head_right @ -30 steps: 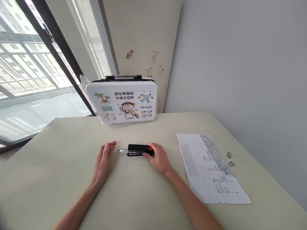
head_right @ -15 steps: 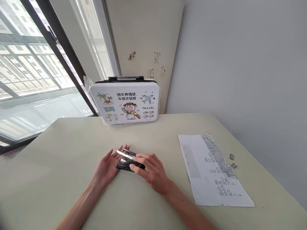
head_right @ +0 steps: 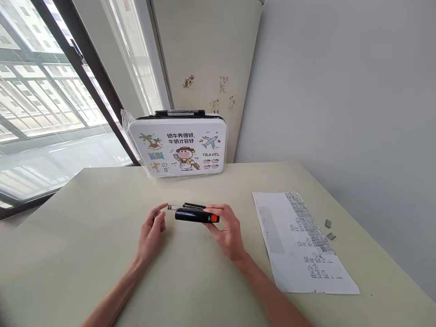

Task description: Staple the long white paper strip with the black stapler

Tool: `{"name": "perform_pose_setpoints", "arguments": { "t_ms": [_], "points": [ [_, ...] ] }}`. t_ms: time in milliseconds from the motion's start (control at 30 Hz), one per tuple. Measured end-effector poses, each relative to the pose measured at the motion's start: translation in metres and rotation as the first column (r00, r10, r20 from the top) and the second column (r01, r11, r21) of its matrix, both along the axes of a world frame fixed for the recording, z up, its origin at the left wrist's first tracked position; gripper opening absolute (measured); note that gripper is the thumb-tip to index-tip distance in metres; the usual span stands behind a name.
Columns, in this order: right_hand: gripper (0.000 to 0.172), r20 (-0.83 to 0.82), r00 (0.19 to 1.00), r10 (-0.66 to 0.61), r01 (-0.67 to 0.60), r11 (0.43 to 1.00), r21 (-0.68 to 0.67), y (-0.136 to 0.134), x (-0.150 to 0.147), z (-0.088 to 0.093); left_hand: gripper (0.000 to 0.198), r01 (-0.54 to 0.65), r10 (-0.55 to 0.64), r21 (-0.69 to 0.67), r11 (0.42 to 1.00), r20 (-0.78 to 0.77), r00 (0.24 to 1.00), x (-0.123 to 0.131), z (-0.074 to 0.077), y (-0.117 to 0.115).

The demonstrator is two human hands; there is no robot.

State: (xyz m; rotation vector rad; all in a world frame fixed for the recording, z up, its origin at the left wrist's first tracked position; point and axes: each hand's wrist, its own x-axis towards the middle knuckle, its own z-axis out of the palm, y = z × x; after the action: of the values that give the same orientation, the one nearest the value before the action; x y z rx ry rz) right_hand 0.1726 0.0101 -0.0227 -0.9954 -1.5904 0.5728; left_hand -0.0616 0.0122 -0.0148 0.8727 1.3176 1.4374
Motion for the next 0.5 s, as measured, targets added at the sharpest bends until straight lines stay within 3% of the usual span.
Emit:
{"name": "perform_pose_setpoints", "arguments": {
  "t_ms": [100, 200, 300, 367, 433, 500],
  "points": [
    [0.021, -0.059, 0.998, -0.003, -0.001, 0.998, -0.061, 0.003, -0.002, -0.001, 0.050, 0.093, -0.070, 0.043, 0.995, -0.375, 0.924, 0.009, 0.002, -0.007],
    [0.023, -0.079, 0.997, 0.003, -0.011, 0.995, -0.101, 0.002, -0.007, -0.002, 0.055, 0.236, -0.195, 0.044, 0.971, -0.433, 0.880, 0.020, 0.001, -0.013],
    [0.024, -0.107, 0.994, 0.010, -0.027, 0.986, -0.162, 0.003, -0.010, -0.006, 0.052, 0.345, -0.309, 0.020, 0.939, -0.398, 0.864, 0.024, -0.002, -0.014],
    [0.027, -0.115, 0.993, 0.009, -0.033, 0.976, -0.214, 0.010, -0.012, -0.010, 0.054, 0.349, -0.329, -0.002, 0.937, -0.340, 0.881, 0.022, -0.005, -0.012],
    [0.031, -0.103, 0.995, 0.008, -0.033, 0.969, -0.243, 0.026, -0.016, -0.015, 0.060, 0.301, -0.297, -0.010, 0.954, -0.196, 0.934, 0.020, -0.007, -0.009],
    [0.035, -0.083, 0.997, 0.011, -0.032, 0.969, -0.246, 0.048, -0.021, -0.020, 0.059, 0.261, -0.259, -0.023, 0.965, 0.063, 0.964, 0.018, -0.007, -0.007]
  ]
}}
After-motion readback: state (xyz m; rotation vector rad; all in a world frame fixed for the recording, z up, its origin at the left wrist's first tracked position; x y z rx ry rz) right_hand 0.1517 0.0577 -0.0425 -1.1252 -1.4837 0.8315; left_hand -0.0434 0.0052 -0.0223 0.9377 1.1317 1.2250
